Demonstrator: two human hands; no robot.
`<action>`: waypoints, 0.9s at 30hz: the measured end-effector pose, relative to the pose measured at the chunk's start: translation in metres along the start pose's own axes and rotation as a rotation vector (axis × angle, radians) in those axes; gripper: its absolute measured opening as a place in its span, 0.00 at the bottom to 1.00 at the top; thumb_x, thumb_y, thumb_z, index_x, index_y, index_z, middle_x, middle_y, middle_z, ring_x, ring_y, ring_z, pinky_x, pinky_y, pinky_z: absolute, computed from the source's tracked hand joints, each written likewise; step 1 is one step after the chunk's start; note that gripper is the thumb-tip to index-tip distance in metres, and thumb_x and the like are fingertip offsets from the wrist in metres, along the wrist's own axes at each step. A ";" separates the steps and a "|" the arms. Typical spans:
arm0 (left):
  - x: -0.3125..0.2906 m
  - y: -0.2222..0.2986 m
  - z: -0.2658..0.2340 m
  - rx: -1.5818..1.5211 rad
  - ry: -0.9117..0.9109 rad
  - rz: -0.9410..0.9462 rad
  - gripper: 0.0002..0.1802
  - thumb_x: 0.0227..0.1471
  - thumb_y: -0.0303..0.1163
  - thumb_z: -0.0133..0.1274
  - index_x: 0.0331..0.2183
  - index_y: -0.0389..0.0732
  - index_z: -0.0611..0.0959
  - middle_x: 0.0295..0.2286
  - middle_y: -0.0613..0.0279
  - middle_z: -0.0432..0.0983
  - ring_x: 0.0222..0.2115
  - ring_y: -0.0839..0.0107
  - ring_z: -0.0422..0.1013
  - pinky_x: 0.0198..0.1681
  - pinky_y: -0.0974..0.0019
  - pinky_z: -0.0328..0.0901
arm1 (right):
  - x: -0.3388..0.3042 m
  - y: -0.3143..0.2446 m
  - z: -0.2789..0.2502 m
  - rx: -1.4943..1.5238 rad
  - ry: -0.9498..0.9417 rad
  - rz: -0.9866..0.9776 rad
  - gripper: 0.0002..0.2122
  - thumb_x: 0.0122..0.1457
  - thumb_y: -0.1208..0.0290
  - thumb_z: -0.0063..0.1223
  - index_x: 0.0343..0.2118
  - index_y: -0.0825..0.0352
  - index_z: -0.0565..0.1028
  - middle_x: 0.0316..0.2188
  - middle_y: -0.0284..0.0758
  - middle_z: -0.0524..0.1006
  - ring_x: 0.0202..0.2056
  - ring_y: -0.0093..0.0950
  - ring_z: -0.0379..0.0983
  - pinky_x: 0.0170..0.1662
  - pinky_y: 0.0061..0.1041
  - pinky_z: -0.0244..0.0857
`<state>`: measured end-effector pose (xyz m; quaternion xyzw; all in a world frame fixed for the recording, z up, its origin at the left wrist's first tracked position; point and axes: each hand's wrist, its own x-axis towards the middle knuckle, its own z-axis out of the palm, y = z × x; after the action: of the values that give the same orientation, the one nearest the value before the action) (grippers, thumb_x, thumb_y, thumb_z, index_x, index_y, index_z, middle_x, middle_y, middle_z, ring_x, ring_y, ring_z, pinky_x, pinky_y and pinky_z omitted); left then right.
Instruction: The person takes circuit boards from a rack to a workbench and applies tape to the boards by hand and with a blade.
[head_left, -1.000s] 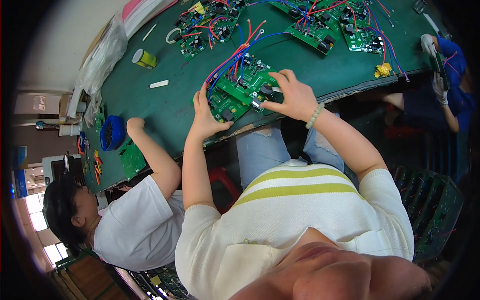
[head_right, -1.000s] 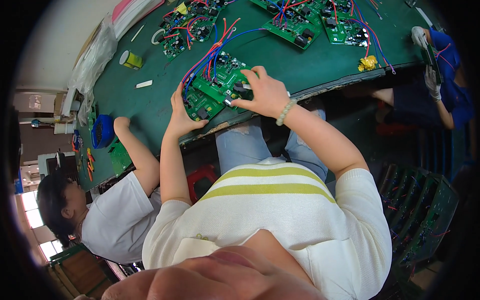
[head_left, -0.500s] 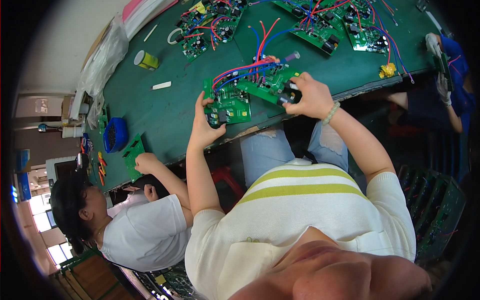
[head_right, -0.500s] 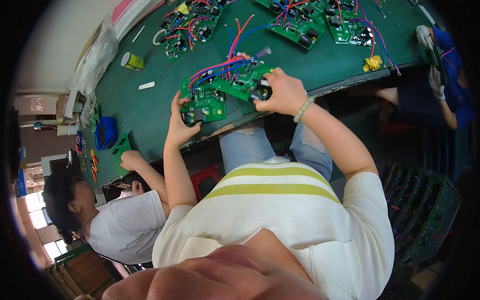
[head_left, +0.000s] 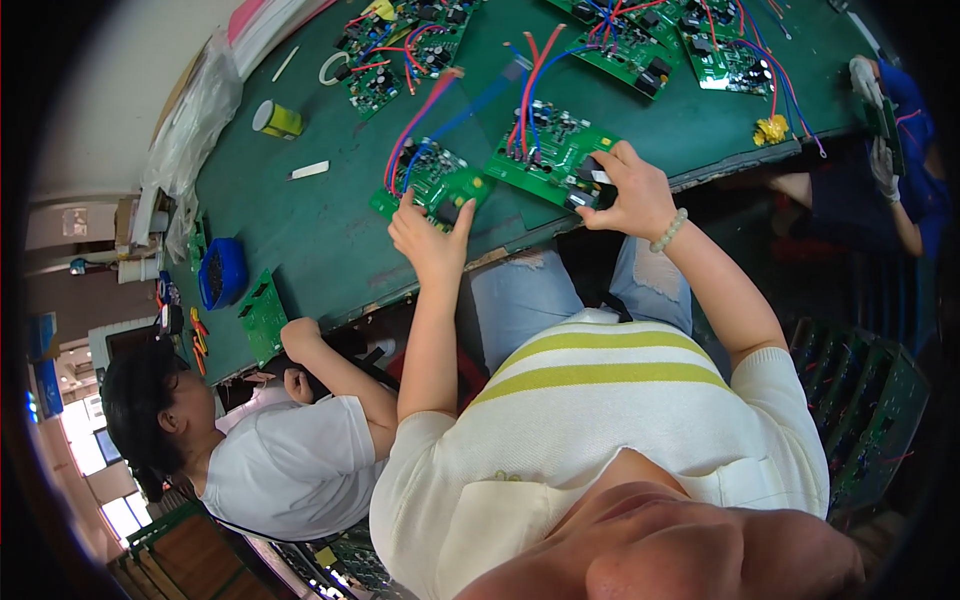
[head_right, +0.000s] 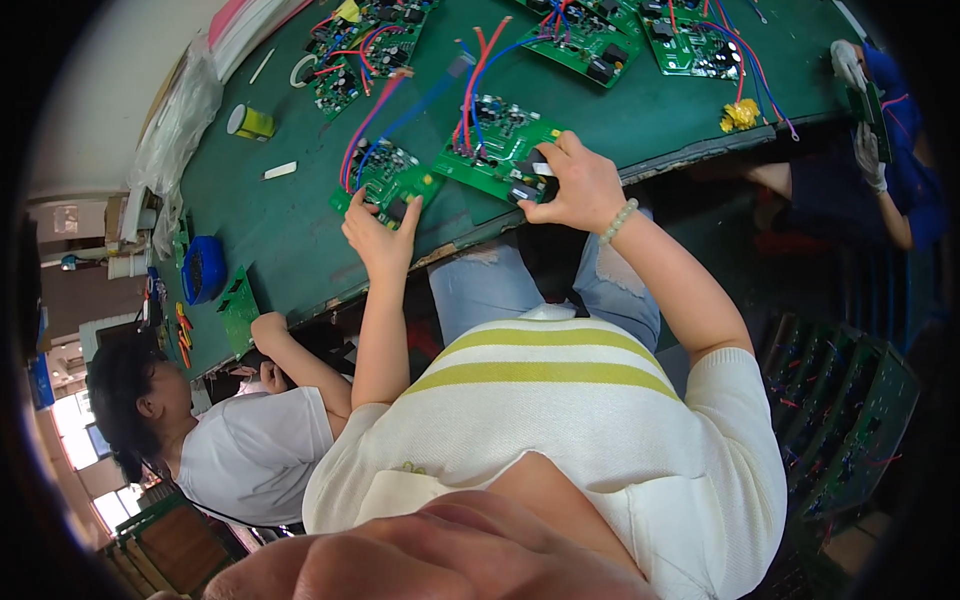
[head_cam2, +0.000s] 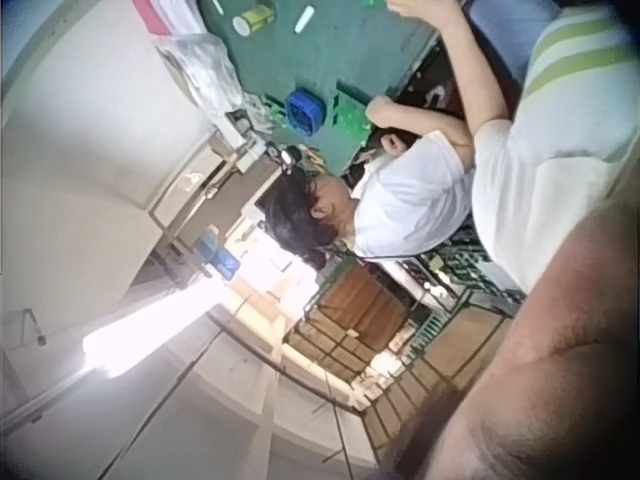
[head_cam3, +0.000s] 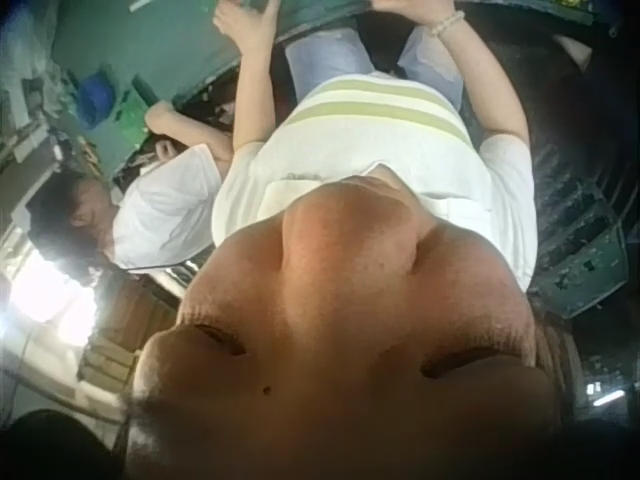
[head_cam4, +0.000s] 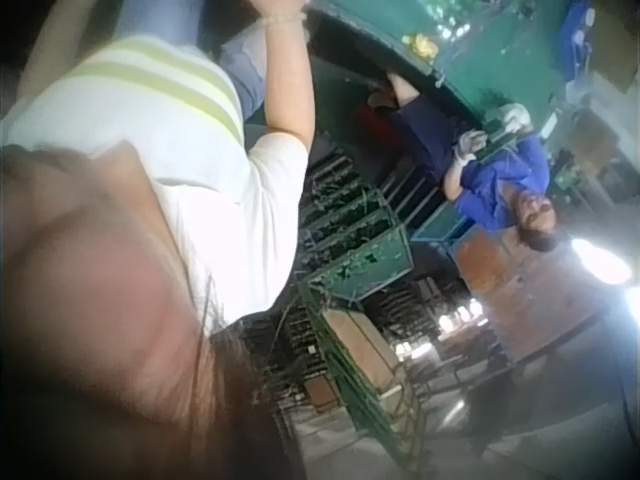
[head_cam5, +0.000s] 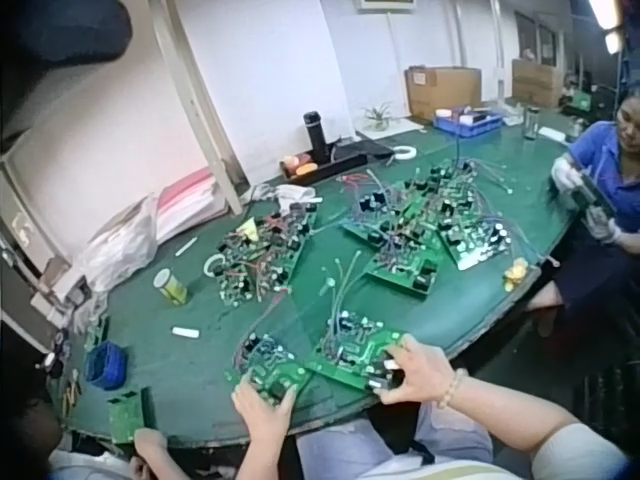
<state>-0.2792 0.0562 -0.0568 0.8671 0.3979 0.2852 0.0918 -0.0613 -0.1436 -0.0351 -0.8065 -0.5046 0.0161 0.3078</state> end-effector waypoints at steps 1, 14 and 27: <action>0.000 0.016 0.001 -0.002 -0.051 -0.058 0.48 0.35 0.50 0.68 0.51 0.31 0.67 0.37 0.49 0.65 0.42 0.52 0.60 0.48 0.50 0.56 | 0.002 0.002 0.001 0.011 0.006 -0.019 0.33 0.35 0.52 0.66 0.45 0.67 0.74 0.37 0.38 0.70 0.34 0.36 0.74 0.36 0.33 0.71; 0.016 0.106 0.020 -0.114 -0.251 0.669 0.47 0.31 0.48 0.69 0.55 0.50 0.70 0.55 0.46 0.58 0.60 0.46 0.50 0.59 0.42 0.42 | -0.033 0.032 -0.030 0.456 0.049 0.520 0.19 0.64 0.54 0.40 0.51 0.61 0.68 0.30 0.35 0.75 0.33 0.31 0.74 0.37 0.27 0.65; 0.003 0.083 0.041 -0.420 -0.280 0.798 0.36 0.28 0.56 0.68 0.37 0.42 0.81 0.43 0.60 0.73 0.60 0.47 0.55 0.59 0.40 0.40 | -0.049 0.014 -0.017 -0.028 0.005 0.253 0.17 0.62 0.61 0.47 0.52 0.60 0.64 0.23 0.39 0.77 0.28 0.39 0.76 0.29 0.37 0.67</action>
<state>-0.2013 0.0061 -0.0575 0.9451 -0.0487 0.2529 0.2010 -0.0688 -0.1967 -0.0423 -0.8680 -0.3981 0.0456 0.2934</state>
